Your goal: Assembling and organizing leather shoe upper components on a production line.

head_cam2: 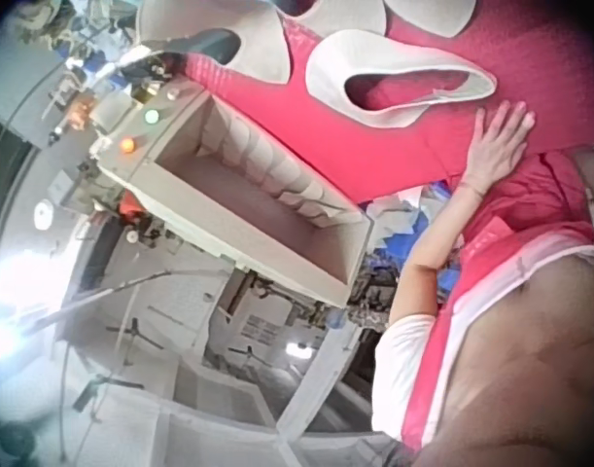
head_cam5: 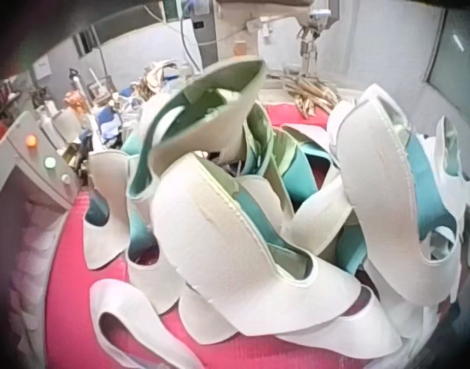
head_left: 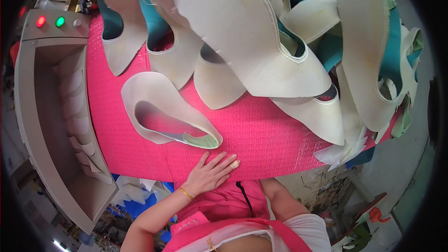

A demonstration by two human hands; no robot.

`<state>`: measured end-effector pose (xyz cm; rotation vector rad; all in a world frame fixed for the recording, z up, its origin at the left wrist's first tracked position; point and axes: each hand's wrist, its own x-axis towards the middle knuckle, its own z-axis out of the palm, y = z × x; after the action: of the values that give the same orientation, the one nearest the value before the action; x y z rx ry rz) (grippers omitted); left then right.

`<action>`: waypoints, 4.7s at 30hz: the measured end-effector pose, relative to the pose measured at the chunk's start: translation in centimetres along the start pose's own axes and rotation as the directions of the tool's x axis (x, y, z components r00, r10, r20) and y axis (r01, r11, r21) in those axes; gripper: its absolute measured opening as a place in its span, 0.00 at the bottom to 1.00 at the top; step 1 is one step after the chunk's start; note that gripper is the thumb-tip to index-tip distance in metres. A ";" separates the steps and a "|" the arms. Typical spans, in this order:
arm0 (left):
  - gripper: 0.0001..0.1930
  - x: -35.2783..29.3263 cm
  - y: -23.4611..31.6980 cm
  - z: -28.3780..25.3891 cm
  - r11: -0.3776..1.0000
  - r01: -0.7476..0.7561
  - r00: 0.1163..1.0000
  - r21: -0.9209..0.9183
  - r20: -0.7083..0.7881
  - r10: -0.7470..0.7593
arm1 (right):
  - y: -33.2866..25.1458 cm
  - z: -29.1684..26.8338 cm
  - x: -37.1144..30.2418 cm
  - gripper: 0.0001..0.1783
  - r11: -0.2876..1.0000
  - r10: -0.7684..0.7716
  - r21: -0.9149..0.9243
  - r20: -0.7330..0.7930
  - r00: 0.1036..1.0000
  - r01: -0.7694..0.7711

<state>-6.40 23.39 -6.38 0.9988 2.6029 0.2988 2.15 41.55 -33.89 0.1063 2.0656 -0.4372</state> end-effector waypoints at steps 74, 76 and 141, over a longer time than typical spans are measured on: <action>0.13 23.7 27.6 1.9 0.864 -0.486 0.769 -0.132 -0.535 0.351 | 28.8 -34.5 -24.5 0.17 0.864 -0.475 -0.423 -0.864 0.166 0.273; 0.13 25.5 27.3 2.2 0.875 -0.464 0.746 -0.139 -0.594 0.302 | 28.6 -36.1 -23.0 0.21 0.843 -0.439 -0.532 -0.765 0.471 -0.078; 0.28 26.9 23.8 2.4 0.891 -0.399 0.857 -0.219 -0.436 0.276 | 30.3 -28.5 -26.8 0.07 0.838 0.031 0.195 -0.949 0.314 0.509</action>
<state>-9.83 59.21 -7.55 1.4027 2.5763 1.0598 0.07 82.46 -6.15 0.4198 3.1094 -1.3591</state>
